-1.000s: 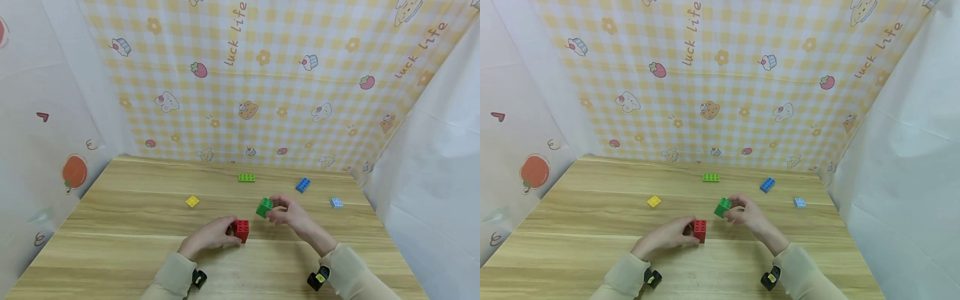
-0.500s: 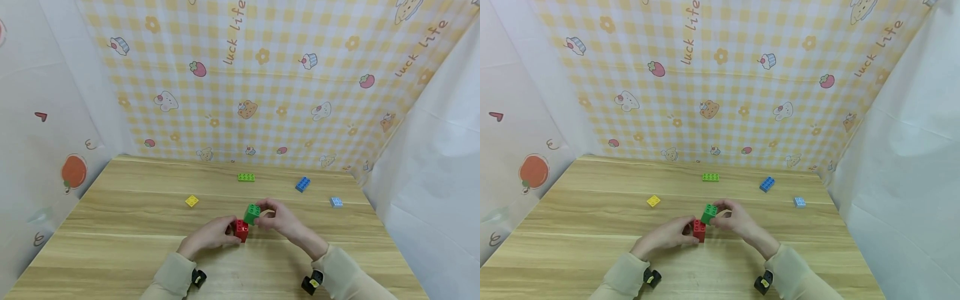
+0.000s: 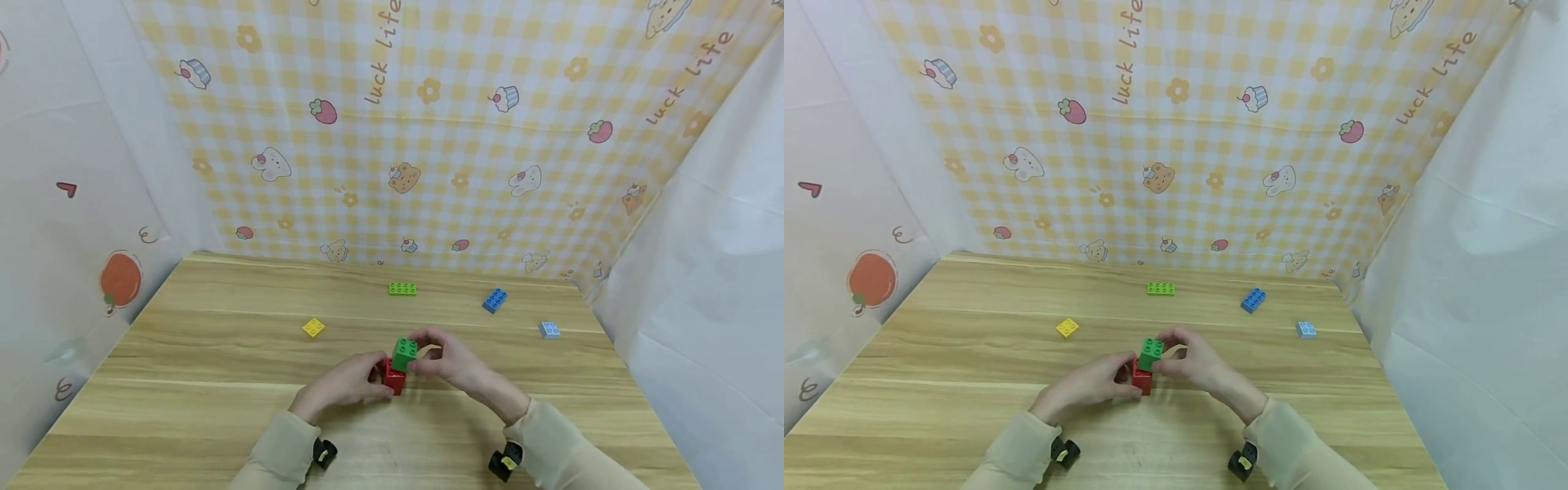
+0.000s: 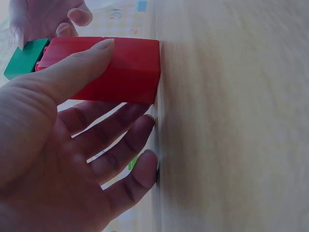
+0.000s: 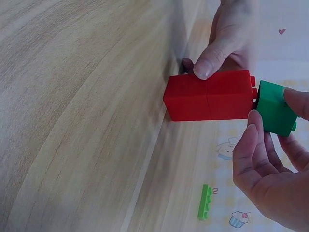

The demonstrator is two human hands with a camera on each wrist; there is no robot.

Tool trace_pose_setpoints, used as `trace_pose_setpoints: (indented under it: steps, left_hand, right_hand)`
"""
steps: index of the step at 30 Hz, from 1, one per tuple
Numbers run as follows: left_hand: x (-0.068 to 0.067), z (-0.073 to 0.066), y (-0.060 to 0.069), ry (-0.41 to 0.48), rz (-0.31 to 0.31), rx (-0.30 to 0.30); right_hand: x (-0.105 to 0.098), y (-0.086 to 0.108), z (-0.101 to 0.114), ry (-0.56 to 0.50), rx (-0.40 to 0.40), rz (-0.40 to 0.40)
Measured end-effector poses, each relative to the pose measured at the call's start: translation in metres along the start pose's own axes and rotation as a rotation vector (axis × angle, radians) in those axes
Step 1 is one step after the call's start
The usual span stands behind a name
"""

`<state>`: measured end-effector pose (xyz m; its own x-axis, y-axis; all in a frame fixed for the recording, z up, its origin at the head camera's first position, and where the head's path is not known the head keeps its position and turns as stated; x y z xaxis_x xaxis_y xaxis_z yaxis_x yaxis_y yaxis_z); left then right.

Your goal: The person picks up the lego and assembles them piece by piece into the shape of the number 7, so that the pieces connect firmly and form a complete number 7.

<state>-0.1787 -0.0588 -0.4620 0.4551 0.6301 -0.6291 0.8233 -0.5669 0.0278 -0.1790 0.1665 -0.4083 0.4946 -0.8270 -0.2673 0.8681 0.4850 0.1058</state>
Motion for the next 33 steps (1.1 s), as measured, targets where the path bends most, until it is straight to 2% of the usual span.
trace_pose_setpoints:
  steps: [7,15,27,33]
  left_hand:
    - [0.0,0.0,0.0,0.007,0.0,0.001]
    - [0.0,-0.001,0.0,0.01,-0.002,-0.002]
    - [0.0,0.001,0.001,0.017,0.001,0.005]
    - [0.0,-0.001,0.001,0.008,0.002,-0.007]
  right_hand:
    - [0.001,-0.002,0.0,0.021,0.005,0.015]
    - [0.003,-0.005,0.002,0.188,-0.097,0.033]
    - [0.003,-0.009,0.0,0.261,-0.166,0.049]
    - [0.002,-0.01,-0.007,0.302,-0.248,0.049]
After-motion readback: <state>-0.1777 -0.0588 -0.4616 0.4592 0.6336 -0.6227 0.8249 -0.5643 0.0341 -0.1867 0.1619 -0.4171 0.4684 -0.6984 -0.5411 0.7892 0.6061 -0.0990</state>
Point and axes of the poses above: each hand's wrist, its own y-axis away from the middle knuckle, its own x-axis out of the palm, z = x × y, the point moved 1 cm from there along -y, towards the middle knuckle, and after that the axes turned 4 degrees about -z, right-handed, at the moved point
